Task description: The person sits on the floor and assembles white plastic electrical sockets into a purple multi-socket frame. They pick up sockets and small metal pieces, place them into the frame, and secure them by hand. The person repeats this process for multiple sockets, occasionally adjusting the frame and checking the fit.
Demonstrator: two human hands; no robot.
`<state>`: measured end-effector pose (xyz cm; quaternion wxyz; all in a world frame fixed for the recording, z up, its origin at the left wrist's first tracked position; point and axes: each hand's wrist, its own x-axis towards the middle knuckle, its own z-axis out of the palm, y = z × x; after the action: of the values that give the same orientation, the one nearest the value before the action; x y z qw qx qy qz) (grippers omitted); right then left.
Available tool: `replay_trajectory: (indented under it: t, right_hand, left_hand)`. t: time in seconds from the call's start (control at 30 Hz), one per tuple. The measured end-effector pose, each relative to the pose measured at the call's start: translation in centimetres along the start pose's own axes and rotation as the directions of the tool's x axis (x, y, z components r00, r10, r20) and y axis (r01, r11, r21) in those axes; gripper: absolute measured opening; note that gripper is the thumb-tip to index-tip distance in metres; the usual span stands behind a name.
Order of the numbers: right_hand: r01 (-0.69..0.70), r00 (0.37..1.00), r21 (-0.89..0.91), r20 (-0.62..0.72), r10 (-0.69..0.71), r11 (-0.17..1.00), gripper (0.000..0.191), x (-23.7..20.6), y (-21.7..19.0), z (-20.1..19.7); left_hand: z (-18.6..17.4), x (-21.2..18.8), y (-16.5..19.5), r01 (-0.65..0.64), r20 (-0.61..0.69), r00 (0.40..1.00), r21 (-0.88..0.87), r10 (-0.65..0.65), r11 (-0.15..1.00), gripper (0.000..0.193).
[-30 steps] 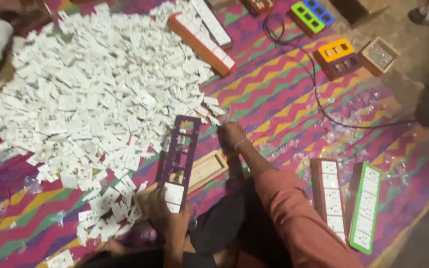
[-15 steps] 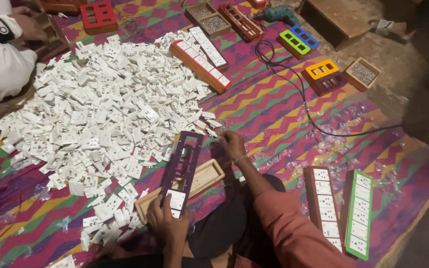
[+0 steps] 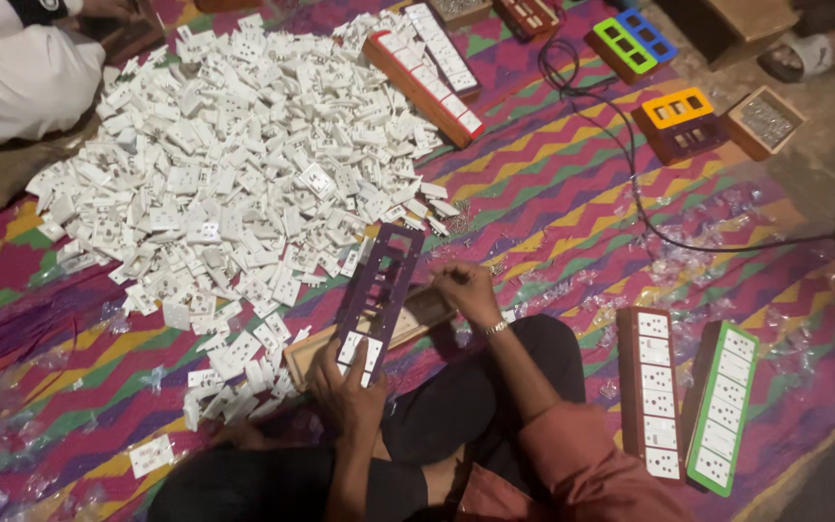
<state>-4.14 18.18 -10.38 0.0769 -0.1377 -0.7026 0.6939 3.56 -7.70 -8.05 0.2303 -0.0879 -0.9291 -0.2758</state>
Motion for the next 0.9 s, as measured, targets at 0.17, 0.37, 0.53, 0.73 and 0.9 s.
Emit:
replay_trajectory:
  t: [0.17,0.37,0.53,0.73,0.9]
  right_hand:
    - [-0.078,0.954,0.005,0.29,0.073,0.997,0.014,-3.9,1.6,2.4]
    - [-0.091,0.84,-0.008,0.536,0.081,0.996,0.012,-5.3,2.6,5.2]
    - [-0.02,0.85,-0.074,0.523,0.056,0.997,0.01,-5.6,2.4,5.5]
    - [-0.012,0.864,-0.101,0.499,0.061,0.995,0.009,-5.8,1.9,5.4]
    - [-0.014,0.853,-0.092,0.518,0.06,0.996,0.009,-5.6,1.7,5.2]
  left_hand:
    - [0.2,0.1,0.2,-0.009,-0.006,1.0,-0.016,0.009,1.0,0.056]
    - [0.1,0.4,0.4,-0.029,-0.033,0.999,0.002,0.029,1.0,0.052]
    - [0.1,0.1,0.4,-0.008,-0.028,1.0,-0.03,0.007,1.0,0.052]
    - [0.2,-0.1,0.5,0.019,-0.06,0.998,0.021,-0.018,1.0,0.046]
    - [0.4,-0.1,0.6,0.032,-0.086,0.996,0.005,-0.032,0.999,0.046]
